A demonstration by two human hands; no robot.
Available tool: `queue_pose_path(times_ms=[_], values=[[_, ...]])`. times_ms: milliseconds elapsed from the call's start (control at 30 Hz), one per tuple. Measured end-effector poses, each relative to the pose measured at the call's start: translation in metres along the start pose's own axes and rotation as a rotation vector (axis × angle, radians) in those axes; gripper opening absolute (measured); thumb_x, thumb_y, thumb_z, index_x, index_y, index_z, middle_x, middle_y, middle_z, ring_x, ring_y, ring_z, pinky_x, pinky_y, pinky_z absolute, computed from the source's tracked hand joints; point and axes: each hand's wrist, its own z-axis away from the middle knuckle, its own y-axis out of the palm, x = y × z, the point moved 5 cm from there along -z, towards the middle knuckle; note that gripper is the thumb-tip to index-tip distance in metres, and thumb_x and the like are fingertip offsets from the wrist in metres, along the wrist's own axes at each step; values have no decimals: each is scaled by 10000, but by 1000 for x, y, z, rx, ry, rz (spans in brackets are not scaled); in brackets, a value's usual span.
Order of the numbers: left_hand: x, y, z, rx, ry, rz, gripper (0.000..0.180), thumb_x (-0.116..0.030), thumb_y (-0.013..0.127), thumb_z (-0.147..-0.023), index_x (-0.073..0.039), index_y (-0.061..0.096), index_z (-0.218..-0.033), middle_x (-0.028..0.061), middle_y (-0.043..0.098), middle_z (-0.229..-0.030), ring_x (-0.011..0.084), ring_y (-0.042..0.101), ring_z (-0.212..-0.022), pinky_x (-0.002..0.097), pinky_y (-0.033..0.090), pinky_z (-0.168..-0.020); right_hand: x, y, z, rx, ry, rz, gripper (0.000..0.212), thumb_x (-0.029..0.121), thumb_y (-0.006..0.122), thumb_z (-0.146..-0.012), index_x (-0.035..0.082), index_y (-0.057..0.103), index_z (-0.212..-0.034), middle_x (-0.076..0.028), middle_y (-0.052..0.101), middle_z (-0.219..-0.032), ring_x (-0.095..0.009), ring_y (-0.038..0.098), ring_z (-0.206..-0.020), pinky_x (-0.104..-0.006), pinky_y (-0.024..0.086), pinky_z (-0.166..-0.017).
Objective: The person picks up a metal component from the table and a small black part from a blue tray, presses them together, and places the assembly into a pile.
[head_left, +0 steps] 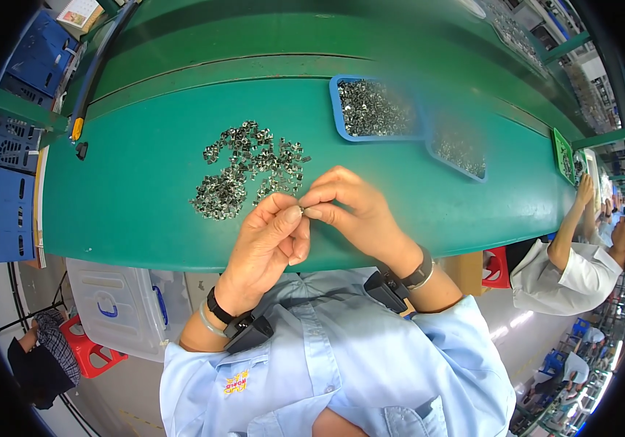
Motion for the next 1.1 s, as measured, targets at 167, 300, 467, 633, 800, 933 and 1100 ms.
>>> queue_pose_path(times_ms=[167,300,467,633,800,933,1100], values=[[-3,-5,3,-46,49,-11,108,-159,568,-919,-70,542,-975,51,570,-691,121,509,-525,234,370,-444,-4,10,2,-35,40,-49,118,56,670,-803,60,663,-921,-37,595,-898,-156,570,-839,-271,480,-715],[-5,-5,5,-89,89,-58,106,-160,580,-911,-72,538,-951,50,570,-677,119,514,-522,225,383,-442,-2,14,3,-64,15,-27,134,42,661,-808,58,662,-941,-43,595,-903,-154,578,-833,-261,489,-705],[-7,-5,5,-97,132,-89,113,-166,589,-907,-71,530,-922,46,574,-673,116,522,-519,217,390,-441,-4,15,4,-81,29,-68,125,60,660,-814,61,646,-938,-39,592,-907,-155,577,-837,-262,483,-707],[-7,-4,4,-102,131,-123,116,-167,587,-908,-67,529,-921,42,572,-670,112,525,-516,217,393,-443,-5,15,6,-94,50,-123,136,51,668,-805,60,634,-936,-45,596,-910,-163,582,-839,-270,483,-699],[-9,-3,4,-90,60,-154,127,-176,585,-910,-62,529,-922,41,571,-675,107,530,-529,212,392,-444,6,5,1,-48,-91,49,139,41,679,-788,63,626,-915,-48,603,-897,-181,587,-819,-283,485,-689],[-14,1,6,-85,71,-187,132,-177,568,-921,-52,526,-924,43,570,-684,109,521,-536,217,387,-450,9,5,-2,36,-123,153,141,38,689,-774,69,620,-894,-50,612,-871,-193,590,-797,-294,484,-679],[-12,7,9,-14,64,-41,139,-184,555,-928,-48,523,-925,53,568,-687,113,493,-532,239,373,-458,9,6,1,-39,-130,62,136,44,696,-765,65,621,-877,-49,622,-842,-191,591,-772,-295,481,-668]])
